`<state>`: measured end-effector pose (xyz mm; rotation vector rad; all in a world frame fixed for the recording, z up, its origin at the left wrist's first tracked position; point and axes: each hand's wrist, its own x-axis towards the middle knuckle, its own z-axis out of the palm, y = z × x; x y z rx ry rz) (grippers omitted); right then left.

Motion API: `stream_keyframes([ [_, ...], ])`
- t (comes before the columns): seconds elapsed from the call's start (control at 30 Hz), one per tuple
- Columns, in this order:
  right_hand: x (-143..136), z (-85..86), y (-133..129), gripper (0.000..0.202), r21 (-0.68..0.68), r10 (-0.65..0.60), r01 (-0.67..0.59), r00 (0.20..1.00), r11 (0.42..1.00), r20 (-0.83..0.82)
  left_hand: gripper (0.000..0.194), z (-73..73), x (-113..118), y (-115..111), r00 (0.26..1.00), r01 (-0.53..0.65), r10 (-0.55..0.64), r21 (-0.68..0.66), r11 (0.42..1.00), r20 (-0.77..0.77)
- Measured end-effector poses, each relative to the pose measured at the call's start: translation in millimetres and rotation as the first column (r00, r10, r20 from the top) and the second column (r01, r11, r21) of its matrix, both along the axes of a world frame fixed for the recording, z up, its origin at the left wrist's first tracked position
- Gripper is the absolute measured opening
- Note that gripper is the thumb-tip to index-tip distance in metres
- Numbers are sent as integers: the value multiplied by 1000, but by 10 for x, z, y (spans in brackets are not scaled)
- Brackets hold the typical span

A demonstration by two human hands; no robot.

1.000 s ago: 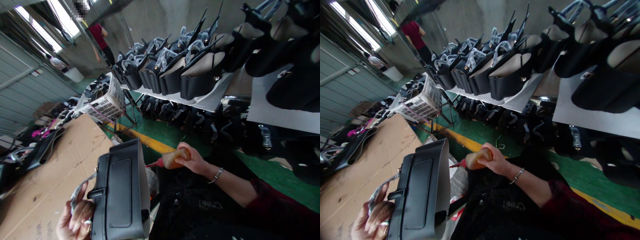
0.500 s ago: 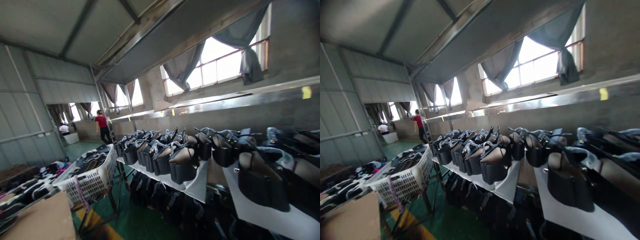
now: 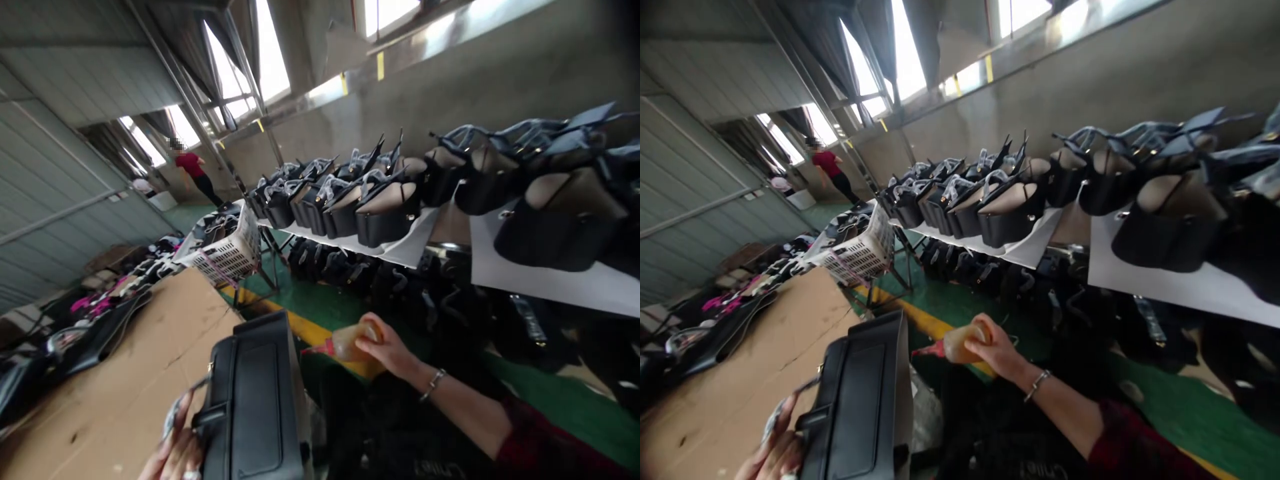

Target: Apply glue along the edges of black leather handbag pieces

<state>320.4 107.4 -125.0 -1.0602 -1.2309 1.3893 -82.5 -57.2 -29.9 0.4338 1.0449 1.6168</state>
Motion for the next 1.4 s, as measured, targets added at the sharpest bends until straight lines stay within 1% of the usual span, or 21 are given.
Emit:
stream_keyframes([
  [0.03,9,1,14,36,9,5,-5,1000,1000,9,82,-6,-9,10,1000,8,-7,19,1000,-16],
  [0.07,12,3,23,35,16,10,-10,1000,1000,15,78,-10,-10,37,999,35,-33,44,998,-40],
  [0.13,5,3,32,34,23,13,-14,999,1000,30,66,-5,-4,102,987,133,-123,97,986,-102],
  [0.2,-17,-10,47,34,18,23,-24,999,1000,32,60,10,-7,141,972,209,-191,142,967,-134],
  [0.33,-89,-55,120,33,20,62,-61,998,998,-18,57,31,-44,136,963,264,-250,163,951,-97],
  [0.5,-182,-77,213,33,21,111,-110,992,994,-67,56,40,-58,131,963,269,-269,173,948,-22],
  [0.67,-184,-92,231,35,-1,158,-159,984,987,-79,58,49,-82,148,932,347,-360,170,922,48],
  [0.8,-129,-127,179,38,-16,206,-208,975,978,-90,62,29,-154,137,918,358,-379,167,919,117],
  [0.9,-93,-162,112,41,-23,241,-245,963,969,-120,65,-4,-216,113,932,286,-309,141,948,190],
  [1.0,-61,-195,32,44,-19,255,-260,956,965,-148,60,-31,-242,99,942,231,-250,107,967,223],
  [1.1,-13,-205,-51,46,15,259,-259,956,966,-140,65,-39,-214,113,939,253,-281,156,955,199],
  [1.17,26,-193,-106,42,46,311,-307,940,950,-142,69,-32,-179,134,931,278,-314,193,941,188],
  [1.23,61,-174,-163,40,74,358,-350,922,934,-149,68,-20,-143,155,924,296,-335,210,932,184],
  [1.3,85,-158,-227,39,94,375,-365,916,926,-141,64,-6,-111,172,921,306,-347,221,926,176],
  [1.4,102,-150,-338,41,62,411,-406,898,912,-158,59,12,-71,187,919,328,-367,236,914,145],
])
